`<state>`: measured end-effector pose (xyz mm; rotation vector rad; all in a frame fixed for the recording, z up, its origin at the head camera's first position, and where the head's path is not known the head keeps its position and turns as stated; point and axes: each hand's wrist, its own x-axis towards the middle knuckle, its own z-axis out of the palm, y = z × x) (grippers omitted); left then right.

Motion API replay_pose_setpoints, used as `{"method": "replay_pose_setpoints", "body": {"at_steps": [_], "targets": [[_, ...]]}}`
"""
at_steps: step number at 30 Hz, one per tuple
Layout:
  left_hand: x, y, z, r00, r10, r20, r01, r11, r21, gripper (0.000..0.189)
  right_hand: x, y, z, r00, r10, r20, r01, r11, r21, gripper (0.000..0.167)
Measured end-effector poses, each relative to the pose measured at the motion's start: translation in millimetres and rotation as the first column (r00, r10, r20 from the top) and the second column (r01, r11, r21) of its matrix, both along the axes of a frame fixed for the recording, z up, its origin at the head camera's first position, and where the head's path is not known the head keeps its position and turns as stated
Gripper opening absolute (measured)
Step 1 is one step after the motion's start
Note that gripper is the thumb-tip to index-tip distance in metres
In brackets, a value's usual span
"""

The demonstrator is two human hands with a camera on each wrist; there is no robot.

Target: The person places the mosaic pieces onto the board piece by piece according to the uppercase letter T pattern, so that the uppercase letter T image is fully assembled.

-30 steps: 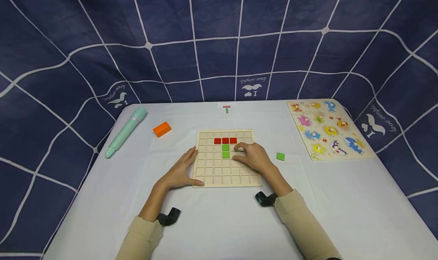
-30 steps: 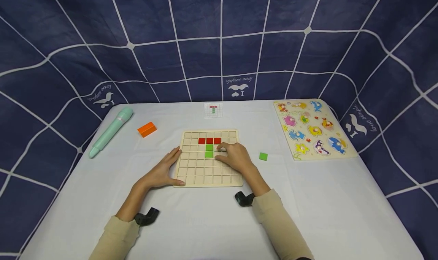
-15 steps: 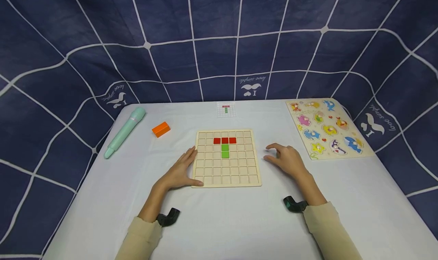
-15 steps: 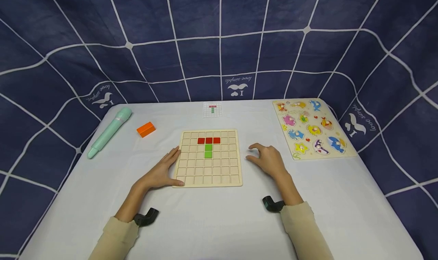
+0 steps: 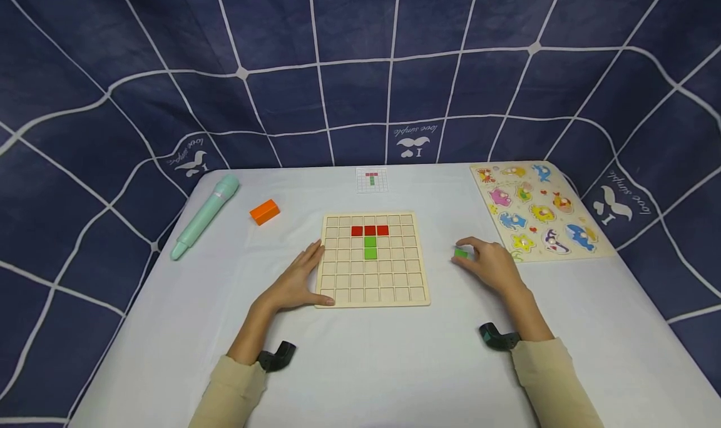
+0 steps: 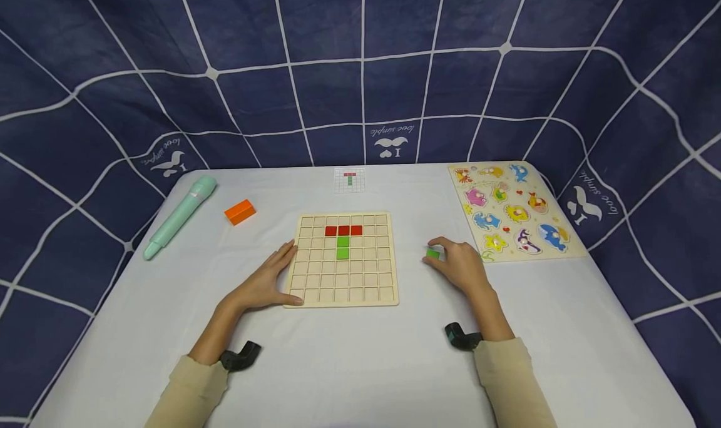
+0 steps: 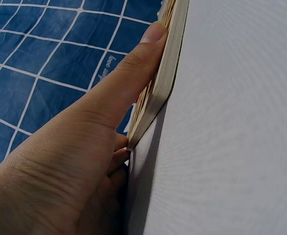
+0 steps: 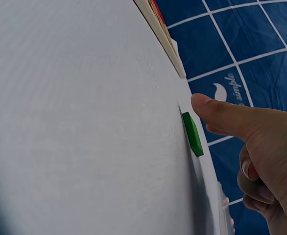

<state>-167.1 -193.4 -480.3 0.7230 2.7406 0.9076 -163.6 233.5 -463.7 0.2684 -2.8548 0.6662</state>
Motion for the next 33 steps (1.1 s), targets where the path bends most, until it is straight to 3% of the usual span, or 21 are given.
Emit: {"method": "replay_pose_setpoints", "body": {"at_steps": [23, 33], "targets": [[0.1, -0.6, -0.7, 1.000, 0.000, -0.005, 0.000, 1.000, 0.003, 0.126, 1.4, 6, -9.8, 0.999, -0.029, 0.021, 0.029, 1.000, 0.002, 0.032], [-0.1, -0.6, -1.6, 1.000, 0.001, -0.004, -0.001, 1.000, -0.003, 0.126, -0.4, -4, 6.0, 1.000, 0.021, -0.014, -0.021, 1.000, -0.018, 0.031]]}}
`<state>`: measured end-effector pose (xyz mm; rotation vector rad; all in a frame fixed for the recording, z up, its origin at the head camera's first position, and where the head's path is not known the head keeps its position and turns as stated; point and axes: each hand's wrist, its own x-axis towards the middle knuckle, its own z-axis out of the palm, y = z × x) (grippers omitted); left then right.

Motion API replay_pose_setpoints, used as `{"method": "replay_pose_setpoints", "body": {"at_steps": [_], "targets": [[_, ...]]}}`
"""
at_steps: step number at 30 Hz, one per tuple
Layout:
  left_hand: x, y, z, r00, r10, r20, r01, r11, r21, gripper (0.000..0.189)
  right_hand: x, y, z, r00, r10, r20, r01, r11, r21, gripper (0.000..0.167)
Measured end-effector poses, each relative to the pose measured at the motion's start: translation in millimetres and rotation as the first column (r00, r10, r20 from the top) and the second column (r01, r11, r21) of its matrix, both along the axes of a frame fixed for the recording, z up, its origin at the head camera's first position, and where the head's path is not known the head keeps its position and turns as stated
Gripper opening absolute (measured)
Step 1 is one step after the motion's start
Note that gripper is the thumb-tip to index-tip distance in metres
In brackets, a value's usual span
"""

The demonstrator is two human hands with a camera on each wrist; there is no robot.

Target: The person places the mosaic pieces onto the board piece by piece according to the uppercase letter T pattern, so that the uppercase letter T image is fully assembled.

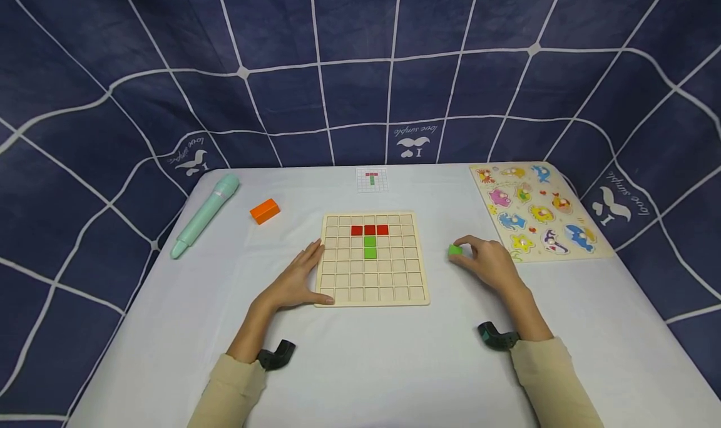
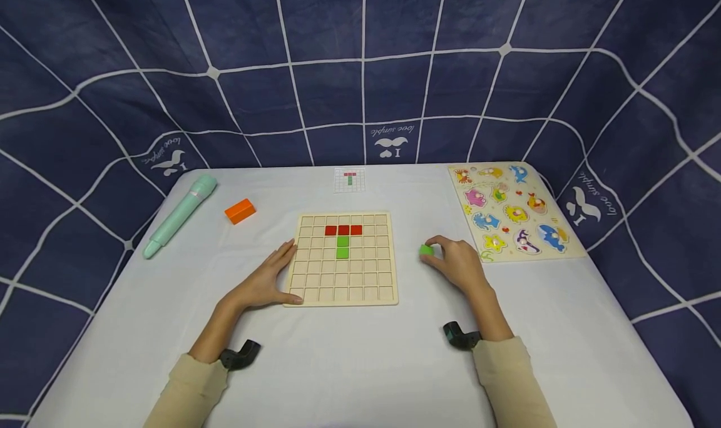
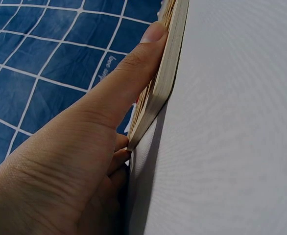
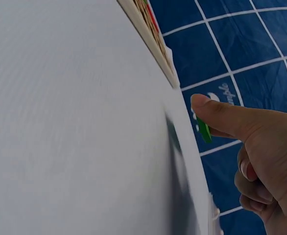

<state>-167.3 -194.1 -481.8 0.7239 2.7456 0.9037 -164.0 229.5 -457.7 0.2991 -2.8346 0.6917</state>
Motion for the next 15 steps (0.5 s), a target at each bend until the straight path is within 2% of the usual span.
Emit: {"method": "replay_pose_setpoints", "body": {"at_steps": [7, 15], "targets": [[0.1, -1.1, -0.3, 1.000, 0.003, 0.003, -0.003, 1.000, 0.003, 0.127, -6.4, -30, 7.0, 0.996, 0.089, -0.023, -0.089, 0.996, -0.006, 0.032], [0.0, -0.8, -1.3, 1.000, 0.001, 0.004, -0.001, 1.000, -0.002, 0.127, -12.5, -77, 4.3, 0.981, 0.191, -0.018, -0.191, 0.981, 0.023, 0.033]]}}
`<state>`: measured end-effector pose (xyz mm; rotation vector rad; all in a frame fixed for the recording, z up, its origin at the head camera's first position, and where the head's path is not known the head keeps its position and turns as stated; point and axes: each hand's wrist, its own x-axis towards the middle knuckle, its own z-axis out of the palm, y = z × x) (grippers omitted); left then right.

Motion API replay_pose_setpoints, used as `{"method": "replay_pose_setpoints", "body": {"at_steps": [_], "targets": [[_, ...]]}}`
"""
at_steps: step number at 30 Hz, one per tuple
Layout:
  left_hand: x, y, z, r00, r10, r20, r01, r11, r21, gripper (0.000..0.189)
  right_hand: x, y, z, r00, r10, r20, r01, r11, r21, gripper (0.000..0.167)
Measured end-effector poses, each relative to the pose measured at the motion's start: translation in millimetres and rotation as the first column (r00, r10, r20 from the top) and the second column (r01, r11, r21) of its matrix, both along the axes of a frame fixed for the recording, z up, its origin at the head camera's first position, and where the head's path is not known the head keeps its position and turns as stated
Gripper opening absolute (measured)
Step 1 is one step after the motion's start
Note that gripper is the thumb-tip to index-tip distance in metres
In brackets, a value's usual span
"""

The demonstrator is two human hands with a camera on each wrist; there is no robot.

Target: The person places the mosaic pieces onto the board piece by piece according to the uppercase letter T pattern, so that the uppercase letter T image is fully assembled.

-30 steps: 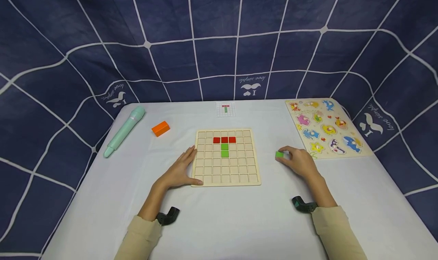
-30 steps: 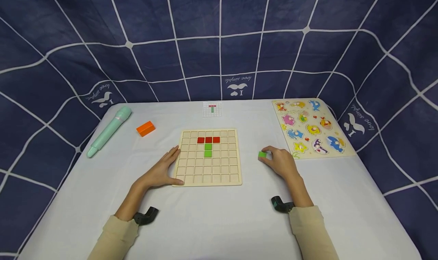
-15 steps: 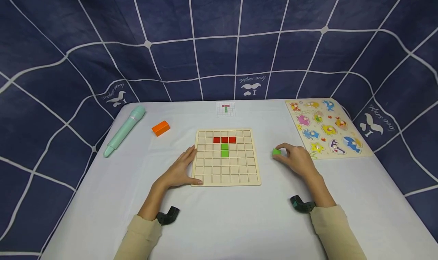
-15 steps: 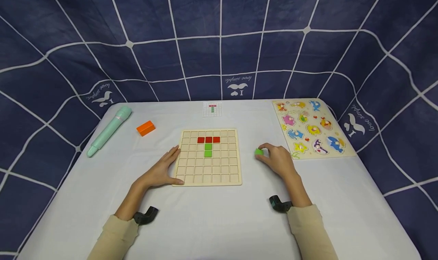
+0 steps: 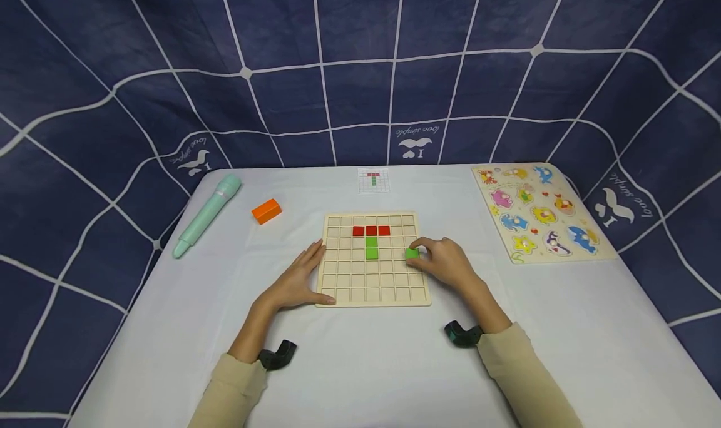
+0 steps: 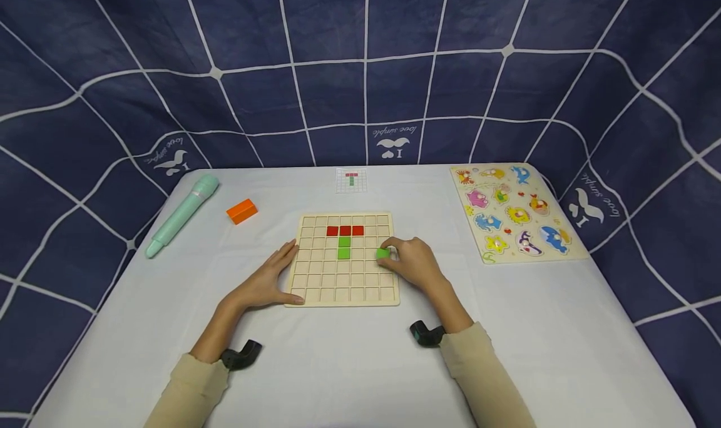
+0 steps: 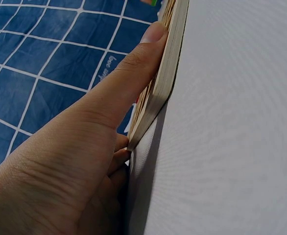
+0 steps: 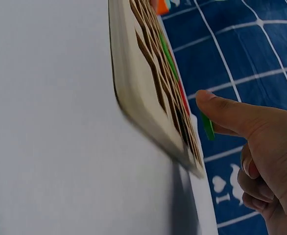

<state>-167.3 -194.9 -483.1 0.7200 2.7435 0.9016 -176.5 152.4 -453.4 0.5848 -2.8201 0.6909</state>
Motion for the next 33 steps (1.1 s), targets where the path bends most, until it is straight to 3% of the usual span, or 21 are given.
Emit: {"method": "replay_pose_setpoints", "body": {"at_steps": [15, 21, 33], "targets": [[0.4, 1.4, 2.1, 1.000, 0.000, -0.003, 0.000, 1.000, 0.002, 0.126, -3.7, -58, -4.3, 0.989, 0.150, -0.016, -0.149, 0.989, 0.014, 0.032], [0.8, 1.6, 2.8, 1.000, -0.001, 0.005, 0.001, 1.000, 0.003, 0.126, -2.9, -65, -7.1, 0.987, 0.156, -0.038, -0.155, 0.988, 0.028, 0.032], [1.1, 1.9, 3.4, 1.000, -0.006, -0.008, 0.006, 1.000, 0.012, 0.126, -2.8, -70, -12.3, 0.987, 0.162, -0.001, -0.162, 0.986, 0.031, 0.031]]}}
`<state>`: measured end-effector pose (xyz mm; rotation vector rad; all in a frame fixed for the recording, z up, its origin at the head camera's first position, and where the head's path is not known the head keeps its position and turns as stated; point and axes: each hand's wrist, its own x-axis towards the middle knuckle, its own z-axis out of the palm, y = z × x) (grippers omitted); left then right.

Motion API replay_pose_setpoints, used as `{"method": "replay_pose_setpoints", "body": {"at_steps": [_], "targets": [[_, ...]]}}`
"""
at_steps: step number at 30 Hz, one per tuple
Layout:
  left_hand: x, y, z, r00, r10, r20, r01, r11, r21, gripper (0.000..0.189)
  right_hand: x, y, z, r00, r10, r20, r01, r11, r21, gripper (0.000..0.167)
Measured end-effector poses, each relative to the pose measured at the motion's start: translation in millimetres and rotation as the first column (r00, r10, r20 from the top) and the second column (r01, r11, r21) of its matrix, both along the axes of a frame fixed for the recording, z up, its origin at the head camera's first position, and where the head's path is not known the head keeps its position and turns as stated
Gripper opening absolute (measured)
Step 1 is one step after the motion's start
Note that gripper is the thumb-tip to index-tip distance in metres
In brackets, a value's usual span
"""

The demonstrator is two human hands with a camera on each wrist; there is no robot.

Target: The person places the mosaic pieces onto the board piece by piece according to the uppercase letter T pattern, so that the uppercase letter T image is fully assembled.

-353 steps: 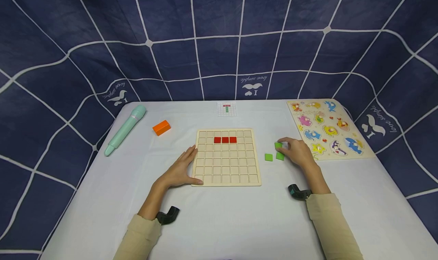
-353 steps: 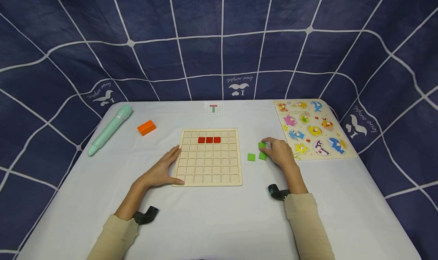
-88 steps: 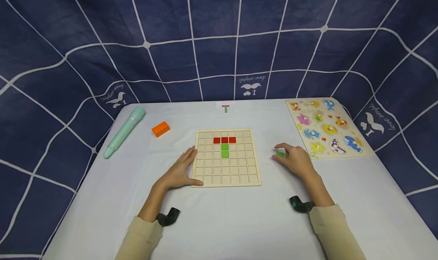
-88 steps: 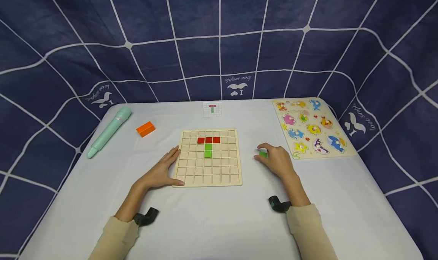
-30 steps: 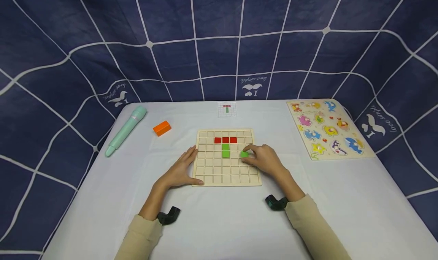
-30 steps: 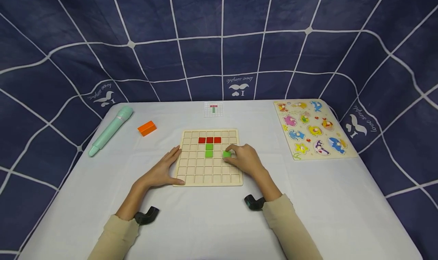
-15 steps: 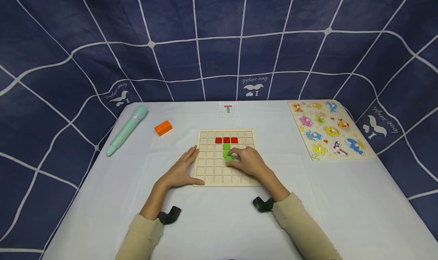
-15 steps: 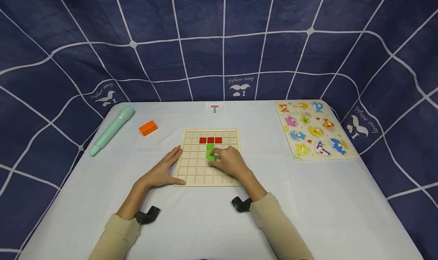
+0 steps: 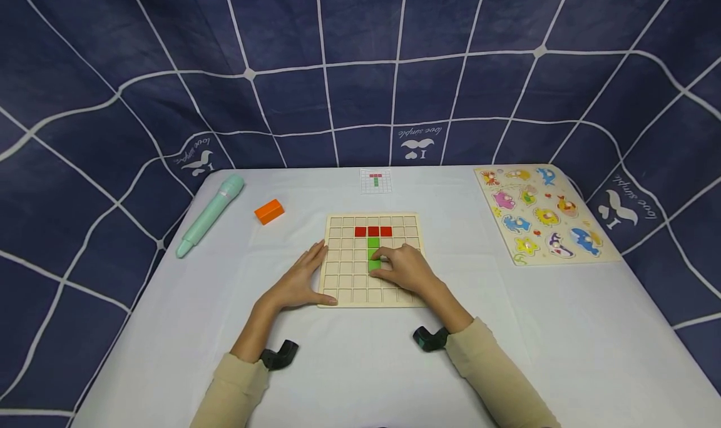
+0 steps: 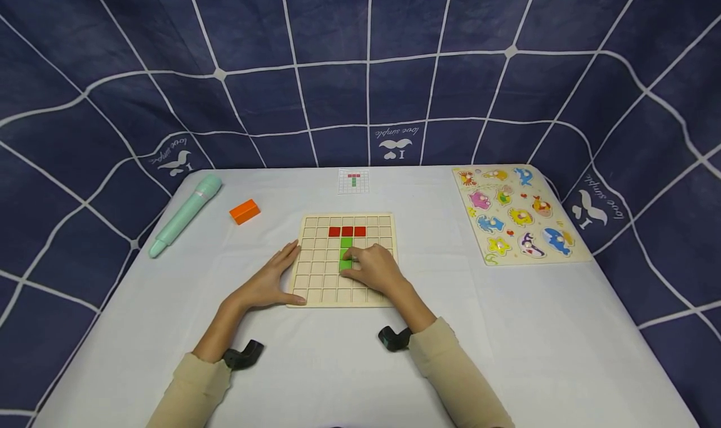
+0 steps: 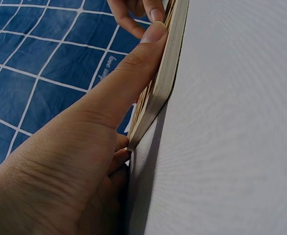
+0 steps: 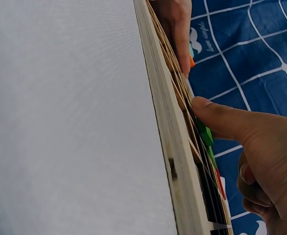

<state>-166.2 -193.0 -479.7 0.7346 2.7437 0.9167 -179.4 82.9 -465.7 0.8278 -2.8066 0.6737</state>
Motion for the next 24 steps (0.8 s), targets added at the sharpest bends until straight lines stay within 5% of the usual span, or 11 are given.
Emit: {"method": "replay_pose_setpoints", "body": {"at_steps": [17, 24], "targets": [[-2.6, 0.0, -1.1, 1.000, 0.010, 0.016, -0.010, 1.000, -0.005, 0.125, -1.1, 11, 3.3, 1.000, -0.025, -0.013, 0.025, 1.000, -0.013, 0.033], [-6.1, -8.6, 15.2, 0.984, 0.089, 0.155, -0.100, 0.993, 0.066, 0.098, -8.9, 69, 25.3, 0.986, -0.156, -0.050, 0.154, 0.987, -0.049, 0.034]]}}
